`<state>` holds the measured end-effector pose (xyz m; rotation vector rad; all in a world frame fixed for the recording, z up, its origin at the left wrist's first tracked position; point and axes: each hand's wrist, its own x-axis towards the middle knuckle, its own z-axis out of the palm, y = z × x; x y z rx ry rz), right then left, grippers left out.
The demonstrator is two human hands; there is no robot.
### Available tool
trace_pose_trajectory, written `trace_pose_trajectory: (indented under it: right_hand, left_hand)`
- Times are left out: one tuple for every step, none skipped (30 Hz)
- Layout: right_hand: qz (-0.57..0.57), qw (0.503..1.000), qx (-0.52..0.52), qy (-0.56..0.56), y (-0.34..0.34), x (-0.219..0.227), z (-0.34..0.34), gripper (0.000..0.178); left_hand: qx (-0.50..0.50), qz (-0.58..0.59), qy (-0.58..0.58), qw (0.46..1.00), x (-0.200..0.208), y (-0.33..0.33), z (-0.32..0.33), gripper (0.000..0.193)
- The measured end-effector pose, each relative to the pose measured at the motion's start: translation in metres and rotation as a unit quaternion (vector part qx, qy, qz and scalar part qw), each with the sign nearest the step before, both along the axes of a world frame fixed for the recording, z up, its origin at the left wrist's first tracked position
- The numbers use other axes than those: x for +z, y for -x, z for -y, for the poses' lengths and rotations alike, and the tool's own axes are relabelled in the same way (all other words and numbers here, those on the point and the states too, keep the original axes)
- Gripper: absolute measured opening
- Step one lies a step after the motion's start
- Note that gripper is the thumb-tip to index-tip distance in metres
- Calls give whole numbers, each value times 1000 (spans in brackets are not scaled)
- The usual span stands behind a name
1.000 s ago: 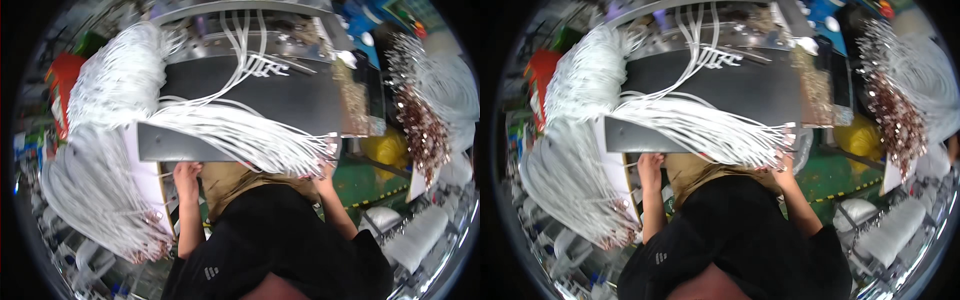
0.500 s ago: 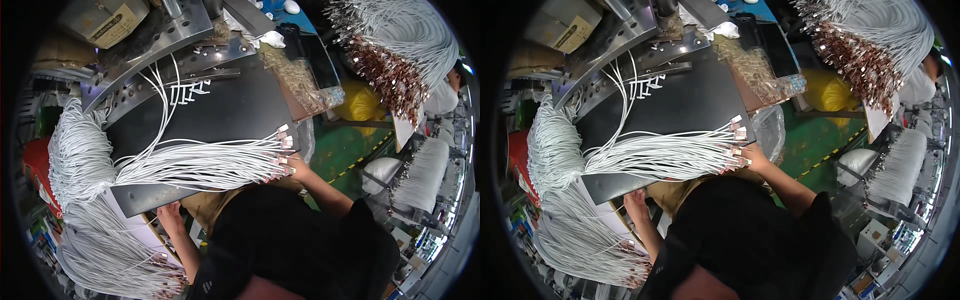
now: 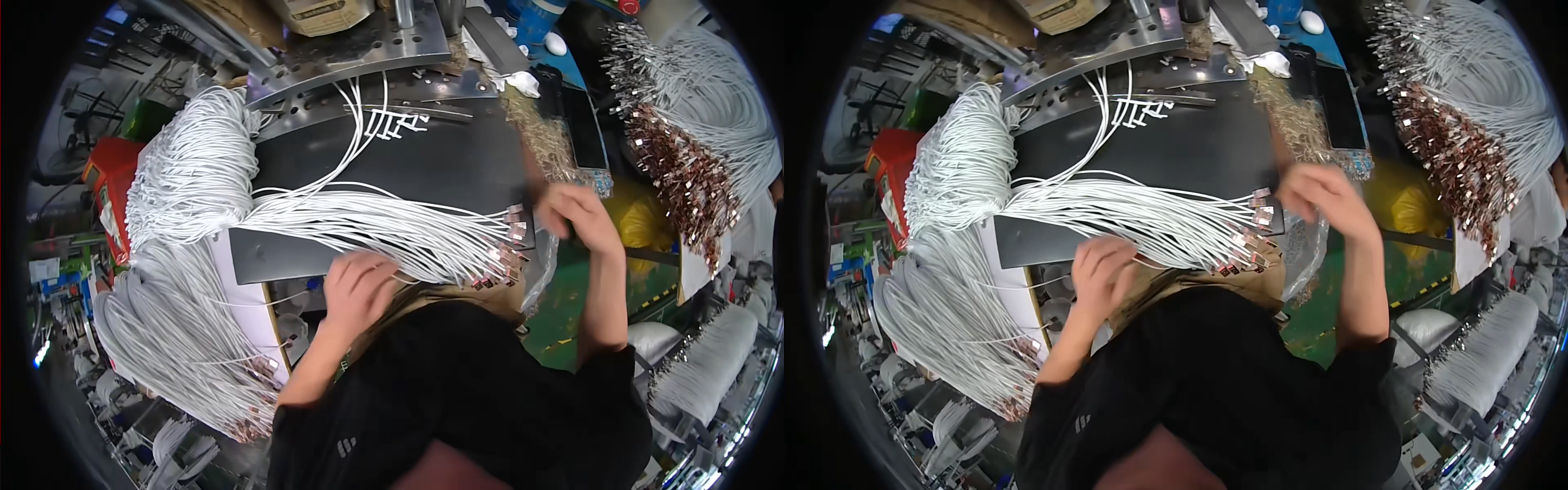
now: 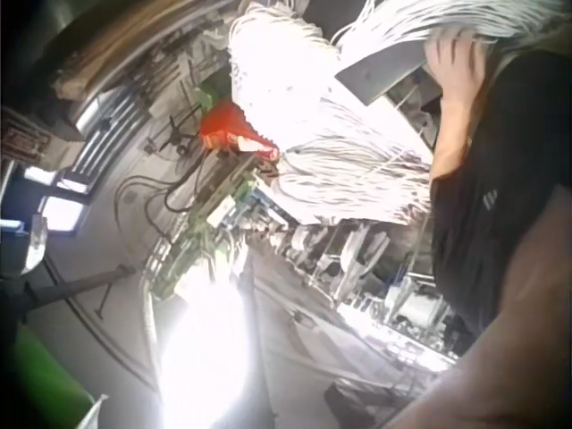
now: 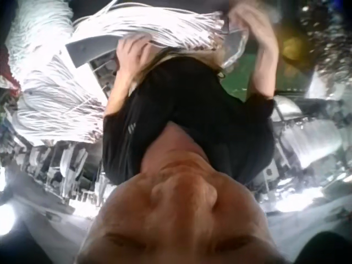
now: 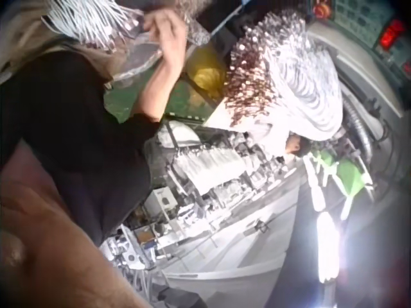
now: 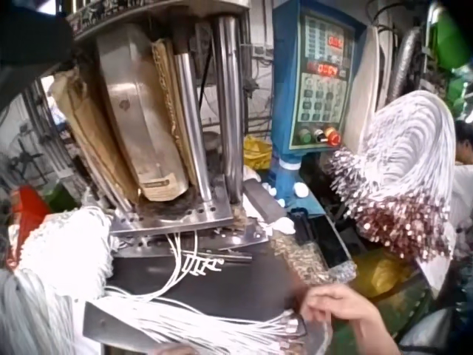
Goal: Organize and bundle groups of white wires into specific harnesses at a manual assembly station.
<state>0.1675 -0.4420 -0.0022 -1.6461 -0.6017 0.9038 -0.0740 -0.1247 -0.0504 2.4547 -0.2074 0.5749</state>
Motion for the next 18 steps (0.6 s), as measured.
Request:
trace_pose_trajectory:
  right_hand:
    - [193, 981, 21, -25, -1, -3, -27, 24]
    - [367, 929, 44, -27, -1, -10, -57, 24]
    - [402, 913, 55, -36, -4, -19, -82, 24]
    - [427, 901, 73, -7, -9, -28, -106, 26]
    - [483, 873, 62, -24, -15, -39, -131, 27]
    - [542, 837, 49, -52, -20, -45, -152, 28]
    - [537, 841, 49, -45, -24, -49, -163, 28]
    - [477, 875, 43, -73, -27, -48, -171, 29]
    - [412, 905, 38, -99, -29, -43, -171, 30]
    - [328, 941, 29, -82, -28, -35, -164, 30]
    - [345, 930, 28, -121, -26, -24, -150, 30]
    - [241, 961, -18, -133, -23, -14, -127, 31]
    - [138, 976, -50, -164, -17, -4, -98, 31]
    - [104, 980, -102, -138, -10, 0, -65, 31]
    - [72, 976, -139, -149, -6, 0, -25, 31]
    - [64, 968, -145, -192, -1, -8, 15, 32]
    - [39, 958, -158, -234, 5, -25, 56, 33]
    - [-14, 962, -175, -210, 11, -48, 95, 34]
  left_hand:
    - [-14, -29, -80, 996, 10, -20, 6, 33]
    - [-13, -100, -142, 985, 16, -41, 13, 40]
    - [-16, -70, -157, 985, 18, -61, 16, 45]
    - [-23, -88, -193, 977, 18, -78, 19, 50]
    - [-9, -75, -172, 982, 16, -93, 16, 50]
    - [-3, -76, -177, 981, 13, -107, 13, 49]
    - [3, -77, -181, 980, 8, -116, 12, 48]
    - [20, -68, -179, 981, 5, -123, 8, 47]
    - [12, -73, -186, 980, 1, -127, 6, 47]
    - [12, -71, -174, 982, 1, -128, 2, 46]
    - [10, -67, -163, 984, 2, -129, -3, 45]
    - [-8, -52, -161, 985, 5, -129, -7, 44]
    - [11, -60, -148, 987, 11, -126, -16, 44]
    - [24, -88, -102, 991, 18, -121, -26, 41]
    - [47, -146, -56, 987, 25, -116, -38, 39]
    - [55, -143, -72, 986, 32, -111, -53, 37]
    - [95, -209, -88, 969, 38, -104, -68, 36]
    - [87, -156, -151, 972, 42, -96, -85, 33]
